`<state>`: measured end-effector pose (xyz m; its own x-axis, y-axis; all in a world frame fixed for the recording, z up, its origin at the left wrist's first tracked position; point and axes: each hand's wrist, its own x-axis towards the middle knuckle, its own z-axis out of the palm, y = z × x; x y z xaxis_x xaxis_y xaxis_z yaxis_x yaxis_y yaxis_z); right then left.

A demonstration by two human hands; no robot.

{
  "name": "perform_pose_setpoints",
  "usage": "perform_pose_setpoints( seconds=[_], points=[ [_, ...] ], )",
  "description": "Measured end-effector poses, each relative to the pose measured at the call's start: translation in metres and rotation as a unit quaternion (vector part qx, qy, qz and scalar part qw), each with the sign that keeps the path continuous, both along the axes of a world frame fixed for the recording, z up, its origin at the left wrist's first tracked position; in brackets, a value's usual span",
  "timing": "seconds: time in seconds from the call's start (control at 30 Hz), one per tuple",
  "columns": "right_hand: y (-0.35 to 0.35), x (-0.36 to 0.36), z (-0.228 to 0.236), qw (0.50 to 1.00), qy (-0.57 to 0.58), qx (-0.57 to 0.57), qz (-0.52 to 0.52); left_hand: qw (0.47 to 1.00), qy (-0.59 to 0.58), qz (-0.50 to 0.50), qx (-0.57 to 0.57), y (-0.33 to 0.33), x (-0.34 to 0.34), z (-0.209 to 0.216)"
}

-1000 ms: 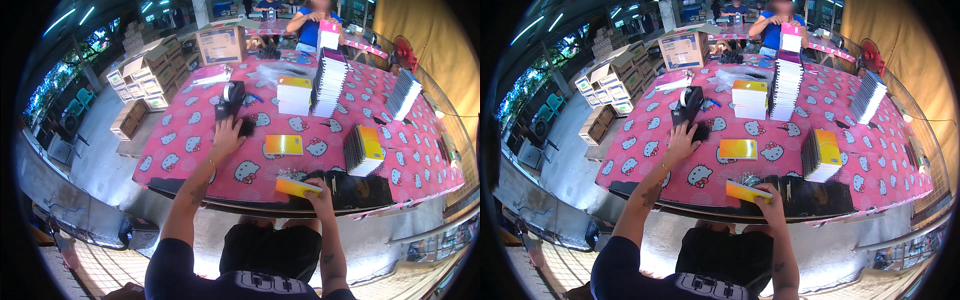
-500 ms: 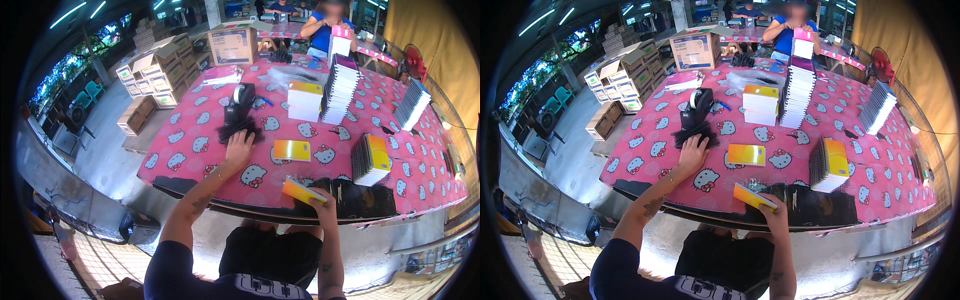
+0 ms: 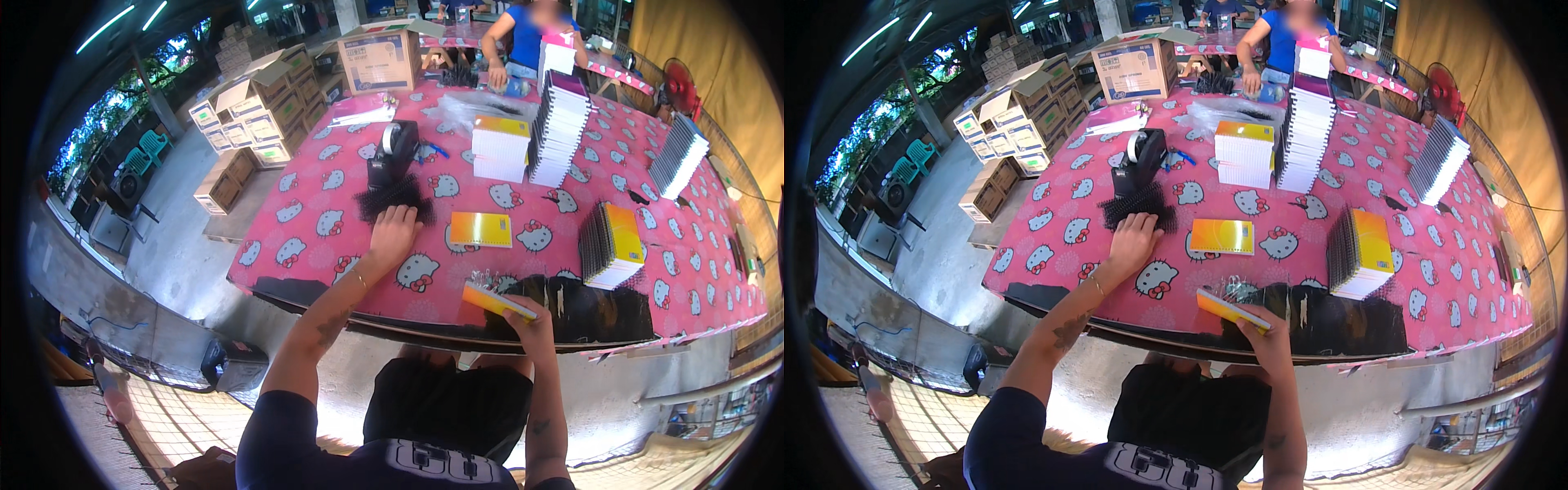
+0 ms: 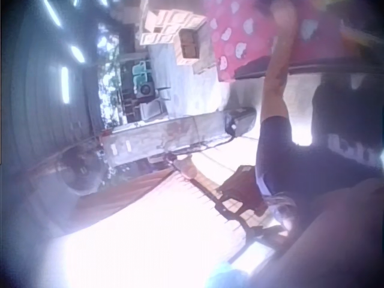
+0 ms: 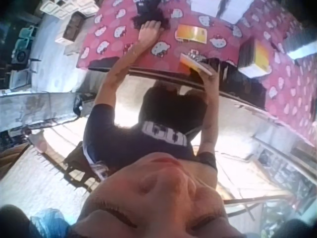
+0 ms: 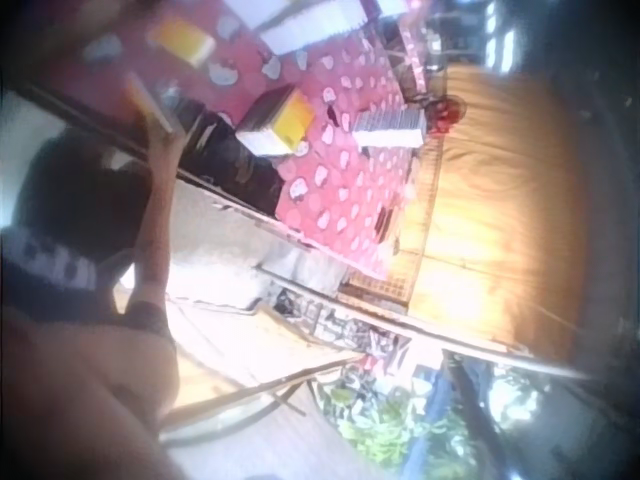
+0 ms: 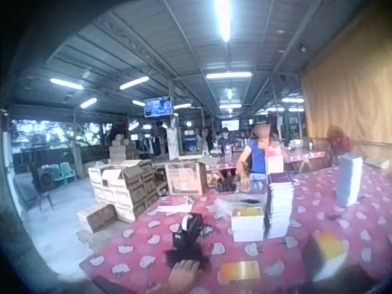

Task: The person tapes the spines of notebooks by hand, pressing tape along the edge and smoothing it down before stacking the notebooks on a table.

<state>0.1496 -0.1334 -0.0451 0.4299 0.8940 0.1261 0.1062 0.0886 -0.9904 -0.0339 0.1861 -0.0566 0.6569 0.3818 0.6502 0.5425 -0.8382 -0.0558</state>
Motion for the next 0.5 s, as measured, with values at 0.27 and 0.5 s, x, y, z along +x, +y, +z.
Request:
perform_pose_setpoints(
  seconds=[0.27, 0.5],
  points=[
    [0.004, 0.003, -0.007, 0.999, -0.039, -0.001, -0.01, 0.999, -0.017, -0.025, 0.028, -0.008, -0.005, 0.006],
    [0.005, 0.004, -0.004, 1.0, -0.013, -0.016, -0.018, 0.992, -0.072, -0.093, 0.051, -0.024, -0.004, 0.017]
  ],
)
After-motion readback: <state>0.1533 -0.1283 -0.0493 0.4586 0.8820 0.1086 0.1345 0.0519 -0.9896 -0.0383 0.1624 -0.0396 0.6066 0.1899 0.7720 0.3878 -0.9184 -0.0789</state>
